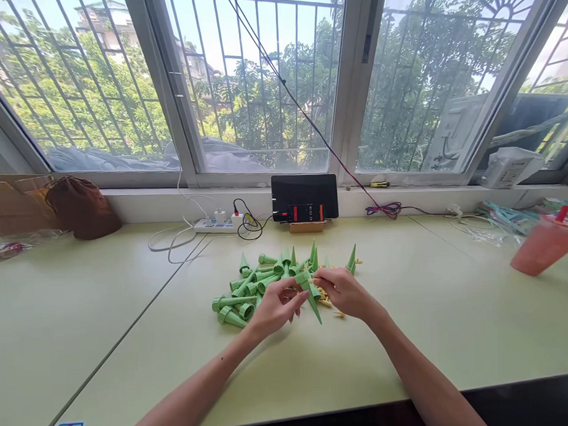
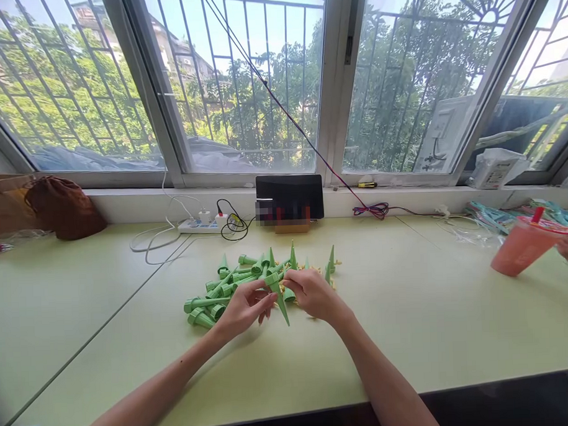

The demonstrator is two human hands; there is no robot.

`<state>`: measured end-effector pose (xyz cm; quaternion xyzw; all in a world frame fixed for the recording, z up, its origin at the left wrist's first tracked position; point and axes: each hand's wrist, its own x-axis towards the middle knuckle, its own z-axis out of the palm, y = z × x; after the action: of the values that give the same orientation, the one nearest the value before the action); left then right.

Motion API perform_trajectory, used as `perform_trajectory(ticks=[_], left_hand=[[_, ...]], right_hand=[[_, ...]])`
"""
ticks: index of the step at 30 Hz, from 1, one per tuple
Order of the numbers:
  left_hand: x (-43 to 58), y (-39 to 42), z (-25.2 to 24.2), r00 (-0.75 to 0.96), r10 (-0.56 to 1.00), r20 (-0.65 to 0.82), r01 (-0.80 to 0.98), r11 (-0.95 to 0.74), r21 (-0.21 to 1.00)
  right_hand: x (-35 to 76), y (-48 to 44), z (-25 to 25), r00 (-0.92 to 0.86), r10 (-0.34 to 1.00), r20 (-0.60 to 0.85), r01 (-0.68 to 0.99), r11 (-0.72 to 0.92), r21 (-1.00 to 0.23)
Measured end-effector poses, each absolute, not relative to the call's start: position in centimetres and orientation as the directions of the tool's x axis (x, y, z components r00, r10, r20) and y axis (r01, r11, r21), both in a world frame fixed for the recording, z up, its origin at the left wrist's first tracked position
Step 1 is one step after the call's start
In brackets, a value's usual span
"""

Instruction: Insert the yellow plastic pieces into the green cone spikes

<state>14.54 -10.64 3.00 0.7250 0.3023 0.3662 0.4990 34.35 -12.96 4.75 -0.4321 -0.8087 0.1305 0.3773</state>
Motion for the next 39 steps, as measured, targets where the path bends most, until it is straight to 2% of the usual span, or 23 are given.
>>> perform_trajectory(ticks=[10,17,22,30,34,39], left_hand=[[14.34,-10.59,2.88,0.513,0.789,0.339,0.16,-0.476,0.864],[14.35,-10.28,2.44,0.487,0.723,0.489,0.244,-0.651,0.719],[14.22,-10.22,2.42,0.471,0.617,0.631,0.26,-0.78,0.569],[13.88,-10.04,2.16,0.469,0.524,0.711,0.272,-0.851,0.449],[14.01,-10.11,2.25,0.442,0.533,0.722,0.29,-0.846,0.447],[14.64,-10.5,2.51,0.396,0.645,0.654,0.322,-0.764,0.559]], right_hand=[[34.4,-12.99,4.78,-0.357,0.814,0.458,0.543,0.58,-0.607],[34.41,-13.12,4.94,-0.368,0.814,0.449,0.523,0.58,-0.624],[34.41,-13.12,4.84,-0.372,0.816,0.442,0.521,0.578,-0.628],[34.35,-13.02,4.87,-0.372,0.814,0.446,0.523,0.581,-0.623],[34.21,-13.06,4.95,-0.353,0.814,0.461,0.524,0.581,-0.623],[34.02,-13.13,5.05,-0.323,0.805,0.498,0.53,0.59,-0.61]])
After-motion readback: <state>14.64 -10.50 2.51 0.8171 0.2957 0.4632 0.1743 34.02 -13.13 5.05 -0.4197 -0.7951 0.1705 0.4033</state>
